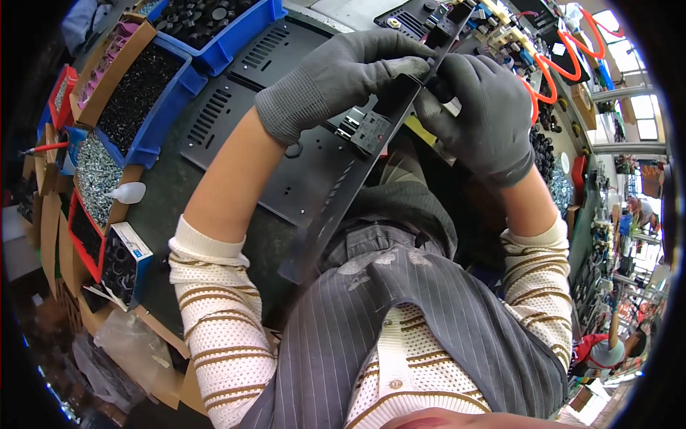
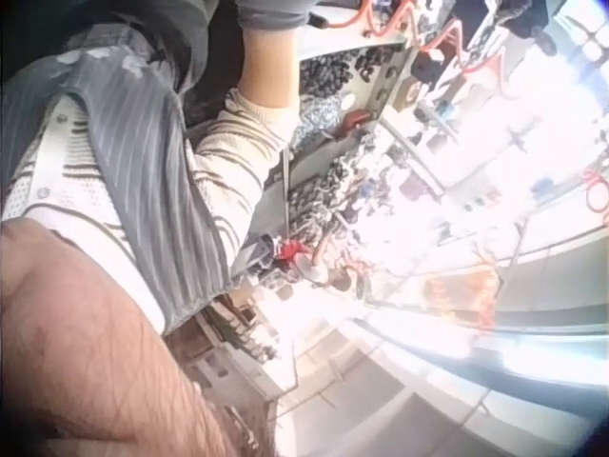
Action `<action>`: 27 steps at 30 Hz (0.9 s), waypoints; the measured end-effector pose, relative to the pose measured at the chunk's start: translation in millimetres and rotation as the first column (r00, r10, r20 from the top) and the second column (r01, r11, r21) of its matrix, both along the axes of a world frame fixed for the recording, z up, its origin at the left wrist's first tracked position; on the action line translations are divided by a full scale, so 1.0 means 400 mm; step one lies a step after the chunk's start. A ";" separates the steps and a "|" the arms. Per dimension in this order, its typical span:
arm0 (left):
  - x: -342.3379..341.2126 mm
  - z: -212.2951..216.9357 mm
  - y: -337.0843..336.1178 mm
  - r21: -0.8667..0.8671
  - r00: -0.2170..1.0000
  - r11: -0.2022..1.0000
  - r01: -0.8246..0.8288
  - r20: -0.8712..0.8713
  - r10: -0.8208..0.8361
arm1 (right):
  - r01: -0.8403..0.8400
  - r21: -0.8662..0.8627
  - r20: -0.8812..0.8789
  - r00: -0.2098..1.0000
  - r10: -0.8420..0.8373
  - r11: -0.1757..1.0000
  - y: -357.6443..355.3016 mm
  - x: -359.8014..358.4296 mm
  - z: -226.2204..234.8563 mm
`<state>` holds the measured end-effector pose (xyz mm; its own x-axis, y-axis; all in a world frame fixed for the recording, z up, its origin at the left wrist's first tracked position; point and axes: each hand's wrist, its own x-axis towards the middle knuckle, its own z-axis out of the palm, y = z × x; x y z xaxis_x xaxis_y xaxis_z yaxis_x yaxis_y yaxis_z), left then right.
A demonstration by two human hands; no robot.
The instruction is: The recorder assembles components onto metal inverter casings using an electric screwdriver and adhesive.
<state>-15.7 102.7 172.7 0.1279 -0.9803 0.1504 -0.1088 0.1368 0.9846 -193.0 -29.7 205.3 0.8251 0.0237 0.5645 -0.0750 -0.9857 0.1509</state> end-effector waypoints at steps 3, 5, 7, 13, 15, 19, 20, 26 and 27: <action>-0.012 -0.029 -0.010 -0.102 0.990 0.994 -0.028 -0.141 0.013 | -0.064 0.104 -0.014 0.998 0.065 0.993 -0.015 0.012 -0.004; -0.006 -0.037 -0.013 -0.140 0.991 0.988 -0.058 -0.124 0.041 | -0.042 0.270 -0.057 0.997 0.059 0.962 -0.018 0.018 -0.013; 0.003 -0.035 -0.014 -0.083 0.999 0.995 -0.050 -0.004 0.049 | -0.032 0.678 -0.044 0.995 0.084 0.734 -0.005 0.022 -0.031; -0.028 -0.026 0.013 -0.041 0.986 0.992 -0.121 -0.118 0.116 | 0.010 0.972 -0.060 0.976 0.208 0.233 -0.003 0.000 -0.044; -0.034 -0.037 0.081 0.073 0.925 0.923 -0.378 0.063 0.374 | -0.002 0.976 -0.052 0.969 0.241 0.219 -0.011 -0.023 -0.064; -0.008 -0.090 0.321 0.059 0.676 0.677 -0.733 0.173 0.717 | -0.107 0.991 0.069 0.927 0.370 0.085 -0.004 -0.098 -0.173; 0.000 -0.109 0.403 0.051 0.623 0.624 -0.780 0.163 0.765 | -0.030 0.998 0.003 0.891 0.453 0.052 -0.005 -0.113 -0.205; -0.072 -0.187 0.865 -0.049 -0.026 0.014 -0.999 0.728 0.685 | 0.327 0.943 -0.187 0.674 0.714 -0.062 0.127 -0.151 -0.397; -0.096 -0.195 0.906 0.040 -0.021 -0.079 -0.996 0.761 0.648 | 0.284 0.956 -0.134 0.648 0.750 -0.074 0.154 -0.146 -0.412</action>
